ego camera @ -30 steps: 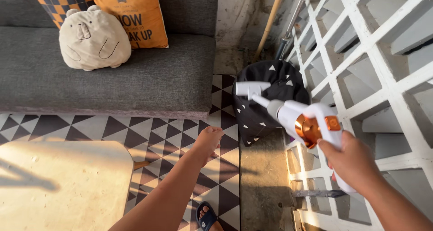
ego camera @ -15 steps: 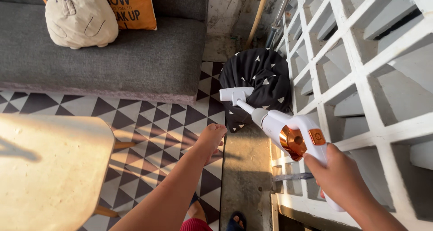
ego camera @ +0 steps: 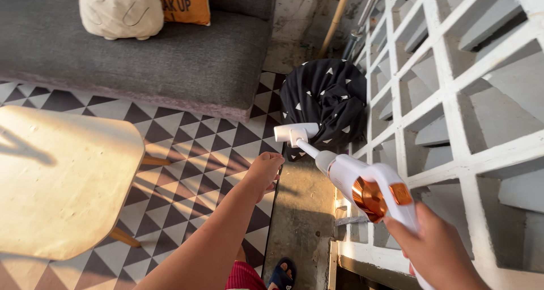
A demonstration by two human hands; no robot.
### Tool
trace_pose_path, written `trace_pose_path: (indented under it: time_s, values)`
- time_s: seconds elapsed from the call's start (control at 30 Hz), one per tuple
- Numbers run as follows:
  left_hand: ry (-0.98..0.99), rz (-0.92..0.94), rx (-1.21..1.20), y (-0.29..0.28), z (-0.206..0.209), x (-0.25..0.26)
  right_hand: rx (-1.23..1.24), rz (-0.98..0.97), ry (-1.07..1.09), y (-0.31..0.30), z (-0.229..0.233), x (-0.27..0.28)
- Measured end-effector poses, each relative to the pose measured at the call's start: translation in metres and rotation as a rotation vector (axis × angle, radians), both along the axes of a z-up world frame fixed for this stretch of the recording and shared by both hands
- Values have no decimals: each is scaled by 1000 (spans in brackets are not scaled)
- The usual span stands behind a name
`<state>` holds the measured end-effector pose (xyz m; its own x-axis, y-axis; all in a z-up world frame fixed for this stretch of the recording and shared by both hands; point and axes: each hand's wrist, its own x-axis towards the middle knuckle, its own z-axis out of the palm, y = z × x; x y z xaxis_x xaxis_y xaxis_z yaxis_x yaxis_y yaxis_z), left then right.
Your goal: The person vacuums a couch, a patterned rug, and a green artificial grass surface using a handheld vacuum cleaner.
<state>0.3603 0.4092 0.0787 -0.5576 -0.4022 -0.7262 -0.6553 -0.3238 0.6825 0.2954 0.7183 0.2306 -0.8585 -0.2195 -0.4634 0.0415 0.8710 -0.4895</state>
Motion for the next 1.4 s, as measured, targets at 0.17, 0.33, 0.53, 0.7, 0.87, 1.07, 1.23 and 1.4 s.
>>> trace_pose_path:
  time_s: [0.17,0.33,0.53,0.7,0.87,1.07,1.23,1.4]
  values:
    - [-23,43,-32,2,-8,19,37,124,34,19,-1,-1]
    - [-41,50,-47,10,-14,31,-66,181,60,6,-2,-2]
    - [-11,176,-19,-2,-12,74,-194,256,152,-52,0,-2]
    - [-22,352,-31,-28,-20,135,-244,448,285,-135,3,-17]
    - [7,509,-35,-55,-26,187,-289,583,363,-248,-11,-27]
    - [-25,613,-30,-101,-17,245,-264,630,448,-352,-43,-24]
    - [15,688,-23,-144,-15,276,-253,632,495,-437,-56,-36]
    - [19,680,-30,-191,-21,286,-303,582,321,-506,-34,-46]
